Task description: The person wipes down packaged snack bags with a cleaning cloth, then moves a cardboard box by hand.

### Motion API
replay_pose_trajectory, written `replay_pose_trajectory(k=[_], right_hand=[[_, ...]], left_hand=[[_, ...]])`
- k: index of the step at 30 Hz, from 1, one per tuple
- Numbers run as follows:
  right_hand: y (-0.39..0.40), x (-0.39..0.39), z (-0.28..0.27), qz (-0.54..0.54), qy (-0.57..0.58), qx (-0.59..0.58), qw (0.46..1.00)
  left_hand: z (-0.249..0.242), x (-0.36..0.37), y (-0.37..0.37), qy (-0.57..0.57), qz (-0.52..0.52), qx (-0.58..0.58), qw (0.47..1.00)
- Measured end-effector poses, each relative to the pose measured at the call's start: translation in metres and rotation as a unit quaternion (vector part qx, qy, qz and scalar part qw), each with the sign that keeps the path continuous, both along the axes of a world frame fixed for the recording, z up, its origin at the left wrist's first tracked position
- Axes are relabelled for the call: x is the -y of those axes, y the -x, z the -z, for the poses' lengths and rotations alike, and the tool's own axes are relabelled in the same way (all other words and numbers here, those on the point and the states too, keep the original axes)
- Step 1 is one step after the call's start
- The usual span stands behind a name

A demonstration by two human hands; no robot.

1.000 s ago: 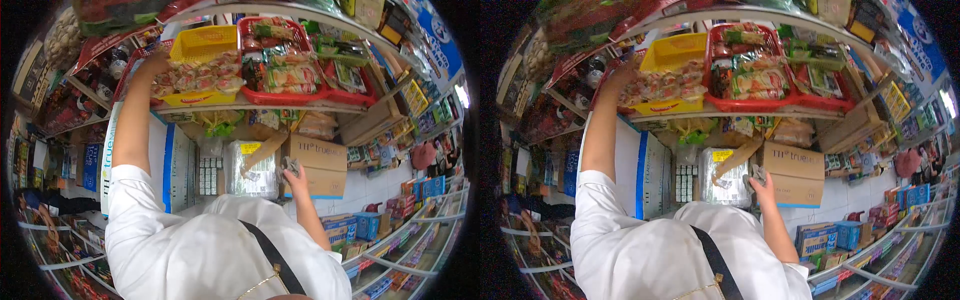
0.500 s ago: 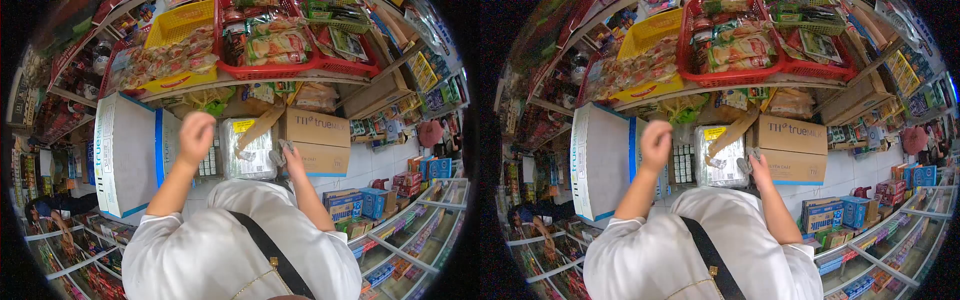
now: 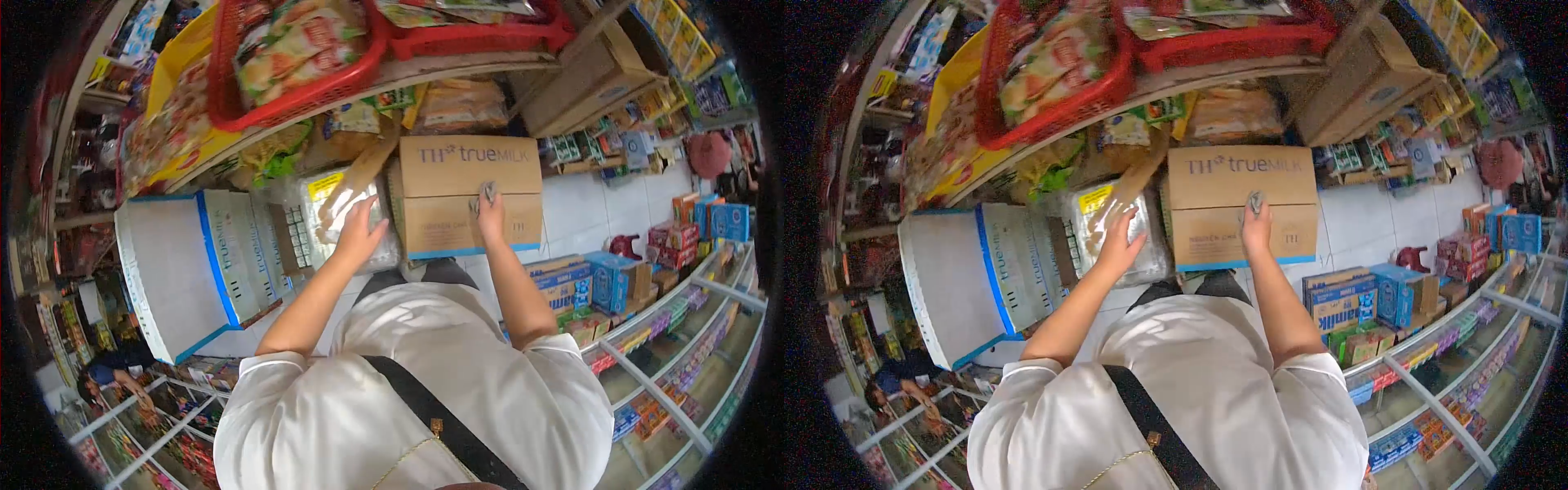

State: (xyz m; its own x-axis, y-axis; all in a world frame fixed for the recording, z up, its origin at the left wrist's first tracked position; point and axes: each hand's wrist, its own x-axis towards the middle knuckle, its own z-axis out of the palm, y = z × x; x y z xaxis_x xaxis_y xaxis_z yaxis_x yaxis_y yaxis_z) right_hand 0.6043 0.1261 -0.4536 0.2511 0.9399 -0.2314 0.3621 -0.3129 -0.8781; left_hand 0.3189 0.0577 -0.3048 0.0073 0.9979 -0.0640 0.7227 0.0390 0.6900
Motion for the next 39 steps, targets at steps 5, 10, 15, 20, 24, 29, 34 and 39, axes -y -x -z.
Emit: replay_pose_trajectory(k=[5,10,15,20,24,29,34,39], right_hand=[[-0.055,-0.01,-0.013,0.041,-0.033,0.107,0.993],[-0.096,-0.053,0.017,-0.019,-0.073,0.265,0.961],[-0.086,-0.094,0.062,0.023,-0.043,0.377,0.925],[-0.014,-0.106,0.06,0.015,-0.089,0.436,0.895],[0.042,-0.108,0.036,-0.112,-0.128,0.301,0.938],[0.12,-0.081,0.033,-0.266,-0.314,0.192,0.891],[0.112,-0.077,0.042,-0.303,-0.297,0.066,0.903],[0.082,-0.095,0.006,0.013,0.121,-0.348,0.93]], left_hand=[[0.081,-0.044,-0.05,0.042,-0.012,-0.112,0.993],[0.177,-0.077,-0.079,0.086,-0.272,0.082,0.955],[0.154,-0.088,-0.105,0.163,-0.339,-0.007,0.927],[0.167,-0.09,-0.104,0.142,-0.347,-0.043,0.926],[0.163,-0.088,-0.106,0.174,-0.349,-0.075,0.918],[0.177,-0.081,-0.1,0.149,-0.309,-0.036,0.939],[0.18,-0.083,-0.099,0.131,-0.309,-0.066,0.94],[0.18,-0.084,-0.101,0.123,-0.32,-0.041,0.939]])
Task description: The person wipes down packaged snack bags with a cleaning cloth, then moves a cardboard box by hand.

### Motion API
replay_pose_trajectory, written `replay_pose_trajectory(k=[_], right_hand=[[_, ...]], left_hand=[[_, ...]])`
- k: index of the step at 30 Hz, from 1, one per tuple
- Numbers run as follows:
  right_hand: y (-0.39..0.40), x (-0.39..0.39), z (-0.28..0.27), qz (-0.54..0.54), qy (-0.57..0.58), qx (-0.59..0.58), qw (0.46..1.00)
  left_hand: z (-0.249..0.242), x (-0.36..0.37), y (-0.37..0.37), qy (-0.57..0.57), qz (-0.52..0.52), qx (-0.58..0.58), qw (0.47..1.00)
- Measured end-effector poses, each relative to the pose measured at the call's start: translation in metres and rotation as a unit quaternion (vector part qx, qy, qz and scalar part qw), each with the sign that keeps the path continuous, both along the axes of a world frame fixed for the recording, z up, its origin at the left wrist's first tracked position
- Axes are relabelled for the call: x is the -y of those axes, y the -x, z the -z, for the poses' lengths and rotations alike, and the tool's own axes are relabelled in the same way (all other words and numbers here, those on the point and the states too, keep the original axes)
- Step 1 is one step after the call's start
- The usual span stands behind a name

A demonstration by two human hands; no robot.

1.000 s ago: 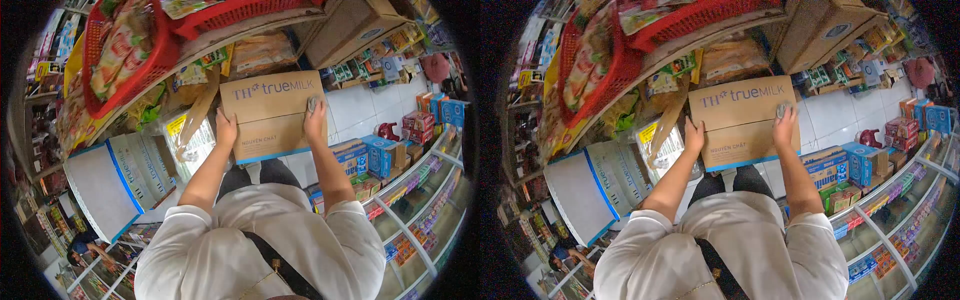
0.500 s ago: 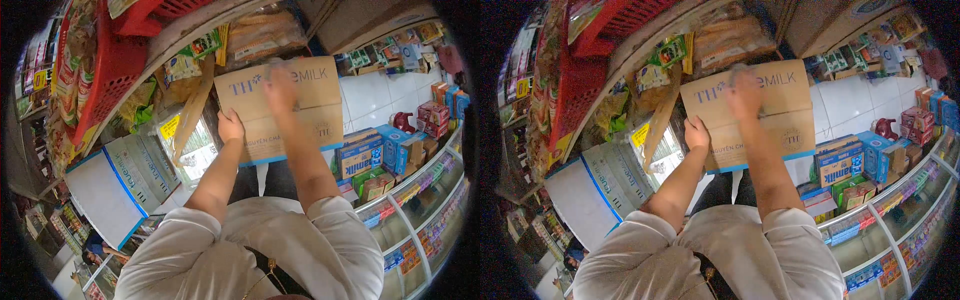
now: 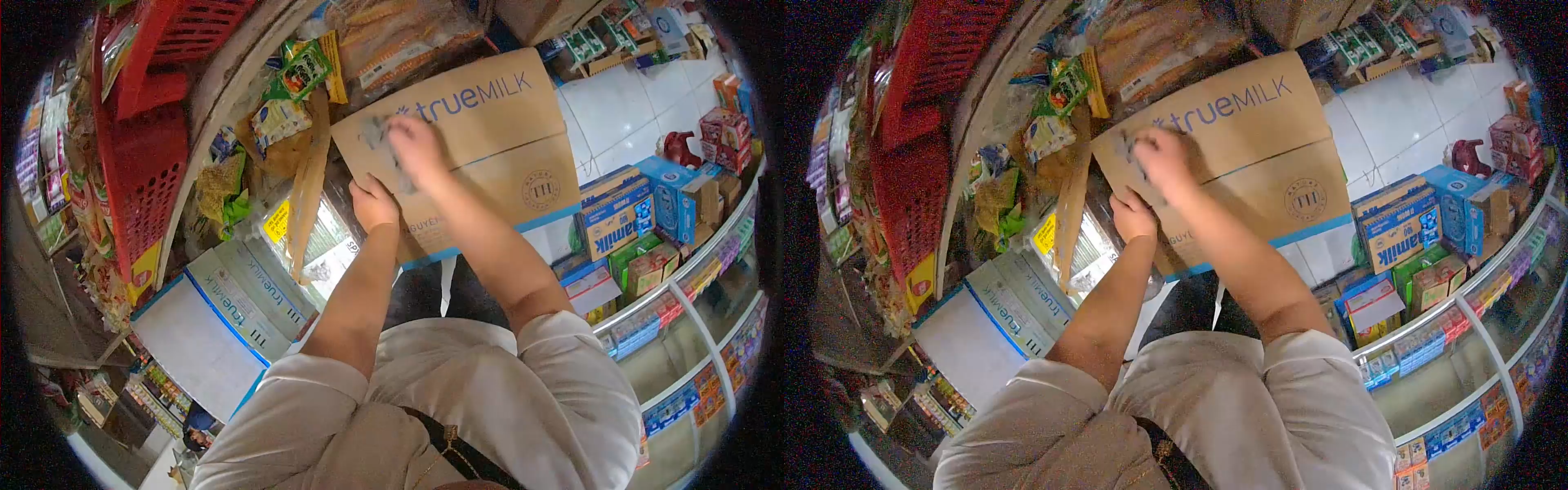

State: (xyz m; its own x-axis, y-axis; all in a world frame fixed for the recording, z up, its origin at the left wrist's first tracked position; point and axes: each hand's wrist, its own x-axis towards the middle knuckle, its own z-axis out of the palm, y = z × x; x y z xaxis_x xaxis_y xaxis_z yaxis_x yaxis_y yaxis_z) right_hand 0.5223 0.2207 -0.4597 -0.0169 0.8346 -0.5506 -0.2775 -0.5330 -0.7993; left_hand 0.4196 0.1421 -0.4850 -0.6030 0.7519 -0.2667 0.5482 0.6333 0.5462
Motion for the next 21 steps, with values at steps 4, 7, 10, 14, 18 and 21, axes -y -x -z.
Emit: replay_pose_trajectory(k=[4,7,10,14,18,21], right_hand=[[-0.014,-0.02,0.003,0.125,-0.197,0.044,0.971],[-0.04,-0.011,0.015,-0.023,-0.418,0.435,0.797],[-0.06,0.019,0.023,-0.156,-0.433,0.532,0.711],[-0.086,0.041,0.031,-0.215,-0.446,0.495,0.714],[-0.118,0.029,0.043,-0.197,-0.348,0.603,0.69],[-0.143,0.001,0.052,-0.033,-0.225,0.669,0.708]], left_hand=[[0.006,0.001,-0.003,0.003,-0.012,-0.064,0.998],[0.006,0.001,-0.002,0.014,-0.007,-0.059,0.998],[0.005,0.003,-0.005,0.016,-0.002,-0.053,0.998],[0.011,0.003,0.0,-0.002,0.001,-0.056,0.998],[0.005,0.001,-0.004,-0.024,0.005,-0.028,0.999],[0.005,0.001,-0.004,-0.018,0.008,-0.046,0.999]])
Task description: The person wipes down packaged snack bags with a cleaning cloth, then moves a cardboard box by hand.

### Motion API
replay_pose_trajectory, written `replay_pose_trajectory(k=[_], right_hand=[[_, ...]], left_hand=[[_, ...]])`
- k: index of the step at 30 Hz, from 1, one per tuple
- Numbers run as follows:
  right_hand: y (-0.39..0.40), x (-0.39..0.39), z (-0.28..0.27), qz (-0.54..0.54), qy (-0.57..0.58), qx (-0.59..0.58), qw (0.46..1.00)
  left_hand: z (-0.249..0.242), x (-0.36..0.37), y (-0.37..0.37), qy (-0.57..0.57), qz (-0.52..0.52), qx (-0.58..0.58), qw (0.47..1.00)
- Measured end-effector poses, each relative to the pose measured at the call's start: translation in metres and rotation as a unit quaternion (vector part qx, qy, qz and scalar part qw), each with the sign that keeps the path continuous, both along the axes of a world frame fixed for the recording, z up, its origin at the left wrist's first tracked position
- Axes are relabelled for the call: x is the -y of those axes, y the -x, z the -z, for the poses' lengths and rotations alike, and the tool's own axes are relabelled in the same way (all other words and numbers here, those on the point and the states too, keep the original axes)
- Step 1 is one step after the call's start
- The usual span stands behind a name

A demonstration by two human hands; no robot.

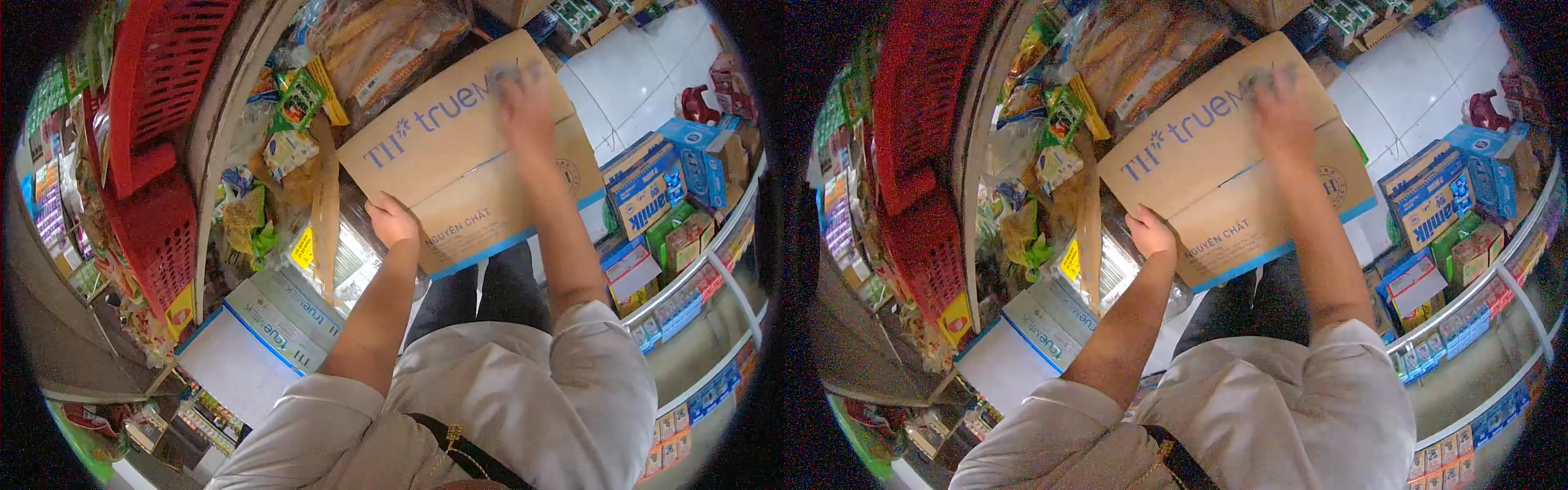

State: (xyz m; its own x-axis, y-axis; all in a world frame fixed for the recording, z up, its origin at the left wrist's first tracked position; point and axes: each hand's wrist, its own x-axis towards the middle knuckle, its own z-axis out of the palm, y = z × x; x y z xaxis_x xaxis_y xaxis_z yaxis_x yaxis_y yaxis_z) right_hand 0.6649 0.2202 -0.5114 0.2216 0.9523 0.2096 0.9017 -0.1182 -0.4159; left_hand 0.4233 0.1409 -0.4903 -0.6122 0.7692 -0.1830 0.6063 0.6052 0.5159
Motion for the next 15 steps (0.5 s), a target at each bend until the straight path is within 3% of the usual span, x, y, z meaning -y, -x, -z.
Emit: replay_pose_trajectory(k=[2,5,7,9,11,14,15], right_hand=[[-0.007,-0.016,0.001,0.122,-0.028,-0.02,0.992],[0.039,-0.036,0.004,0.126,0.013,0.06,0.99],[0.092,-0.04,0.001,0.004,0.064,0.008,0.998],[0.128,-0.027,-0.026,-0.169,0.037,0.018,0.985],[0.148,-0.008,-0.024,-0.272,-0.083,-0.052,0.957],[0.132,0.028,-0.021,-0.348,-0.079,-0.133,0.925],[0.121,0.035,-0.019,-0.34,-0.066,-0.113,0.931]], left_hand=[[0.003,0.001,0.002,-0.004,0.003,-0.003,1.0],[0.006,0.003,0.003,-0.004,0.001,-0.007,1.0],[0.005,0.0,0.003,-0.003,0.0,-0.007,1.0],[0.004,0.0,0.001,-0.002,-0.003,-0.003,1.0],[0.0,0.0,-0.001,0.006,-0.003,0.005,1.0],[-0.005,-0.002,-0.003,0.005,-0.002,0.015,1.0],[-0.006,-0.002,-0.004,0.002,-0.004,0.02,1.0]])
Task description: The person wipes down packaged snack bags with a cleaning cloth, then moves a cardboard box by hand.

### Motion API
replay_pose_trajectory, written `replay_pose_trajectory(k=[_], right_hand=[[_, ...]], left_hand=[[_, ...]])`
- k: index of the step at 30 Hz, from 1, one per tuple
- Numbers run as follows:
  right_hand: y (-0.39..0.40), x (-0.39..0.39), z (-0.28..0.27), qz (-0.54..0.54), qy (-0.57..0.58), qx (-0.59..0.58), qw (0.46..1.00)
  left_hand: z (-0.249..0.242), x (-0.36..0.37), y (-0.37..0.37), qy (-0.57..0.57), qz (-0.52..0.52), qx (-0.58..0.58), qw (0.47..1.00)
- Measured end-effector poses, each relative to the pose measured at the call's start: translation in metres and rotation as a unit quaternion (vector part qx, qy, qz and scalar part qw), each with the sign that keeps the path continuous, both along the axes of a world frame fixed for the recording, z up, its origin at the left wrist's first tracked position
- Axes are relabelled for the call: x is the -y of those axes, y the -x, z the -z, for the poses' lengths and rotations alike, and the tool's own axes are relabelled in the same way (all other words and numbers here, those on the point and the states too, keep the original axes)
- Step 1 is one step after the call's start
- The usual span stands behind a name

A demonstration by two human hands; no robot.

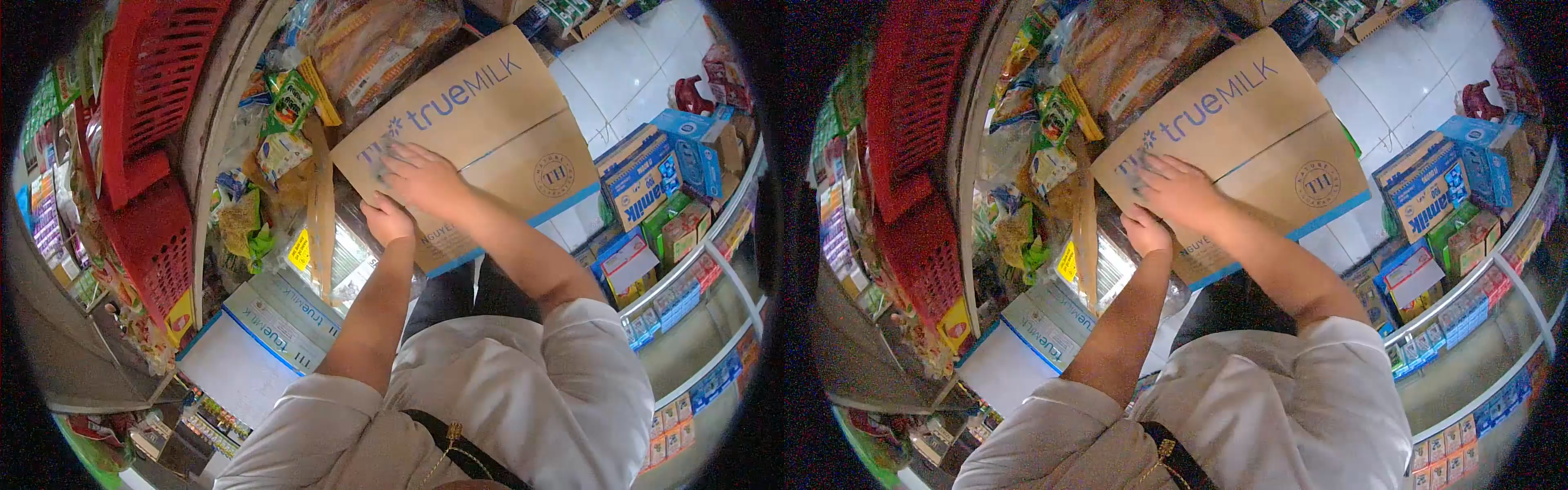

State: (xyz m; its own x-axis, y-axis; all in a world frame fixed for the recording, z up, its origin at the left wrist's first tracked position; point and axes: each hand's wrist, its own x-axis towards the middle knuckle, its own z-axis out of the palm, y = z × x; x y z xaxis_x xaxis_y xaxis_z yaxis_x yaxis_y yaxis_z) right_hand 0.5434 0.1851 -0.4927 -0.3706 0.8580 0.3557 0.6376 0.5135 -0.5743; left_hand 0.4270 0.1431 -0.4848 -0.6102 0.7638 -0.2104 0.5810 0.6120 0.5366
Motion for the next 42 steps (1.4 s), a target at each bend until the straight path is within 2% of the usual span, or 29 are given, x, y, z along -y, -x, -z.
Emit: replay_pose_trajectory(k=[4,6,8,12,17,20,23,25,27,29,32,35,37,39,41,42], right_hand=[[-0.063,0.012,0.0,0.074,0.051,0.135,0.987],[-0.098,0.004,0.023,0.208,0.105,0.173,0.957],[-0.135,0.002,0.02,0.315,0.073,0.04,0.945],[-0.146,0.005,0.021,0.409,0.069,0.04,0.909],[-0.173,0.048,0.029,0.518,0.068,0.042,0.851],[-0.178,0.077,0.027,0.529,0.108,0.081,0.838],[-0.132,0.107,0.021,0.454,0.125,0.09,0.878],[-0.083,0.123,0.018,0.361,0.087,0.05,0.927],[-0.029,0.137,0.009,0.273,0.116,0.028,0.955],[0.018,0.146,-0.002,0.214,0.079,0.031,0.973],[0.056,0.149,-0.007,0.211,0.04,-0.006,0.977],[0.04,0.134,-0.012,0.18,0.097,0.135,0.969],[0.009,0.117,0.006,0.276,0.191,0.267,0.903],[-0.048,0.099,0.005,0.427,0.165,0.102,0.883],[-0.109,0.083,0.035,0.495,-0.029,0.19,0.848],[-0.132,0.073,0.039,0.503,-0.028,0.194,0.842]], left_hand=[[0.003,0.001,0.003,0.007,0.009,-0.016,1.0],[0.003,0.001,0.002,0.008,0.003,-0.018,1.0],[0.004,0.002,0.003,0.017,-0.003,-0.02,1.0],[-0.003,-0.001,-0.001,0.017,-0.016,-0.006,1.0],[0.004,0.002,0.005,0.003,-0.005,0.008,1.0],[0.002,0.001,0.007,0.005,0.0,0.008,1.0],[-0.002,0.001,0.004,0.013,0.001,0.027,1.0],[-0.004,0.0,0.004,0.011,-0.001,0.029,1.0],[0.0,0.003,0.007,-0.001,0.006,0.023,1.0],[0.002,0.003,0.009,0.002,0.009,0.027,1.0],[0.001,0.003,0.01,0.012,0.003,0.045,0.999],[0.001,0.002,0.01,0.005,-0.001,0.049,0.999],[-0.003,0.001,0.007,0.018,-0.003,0.037,0.999],[-0.002,0.002,0.01,0.044,-0.003,0.041,0.998],[0.002,0.001,0.011,0.041,-0.001,0.054,0.998],[0.002,-0.001,0.01,0.036,-0.002,0.055,0.998]])
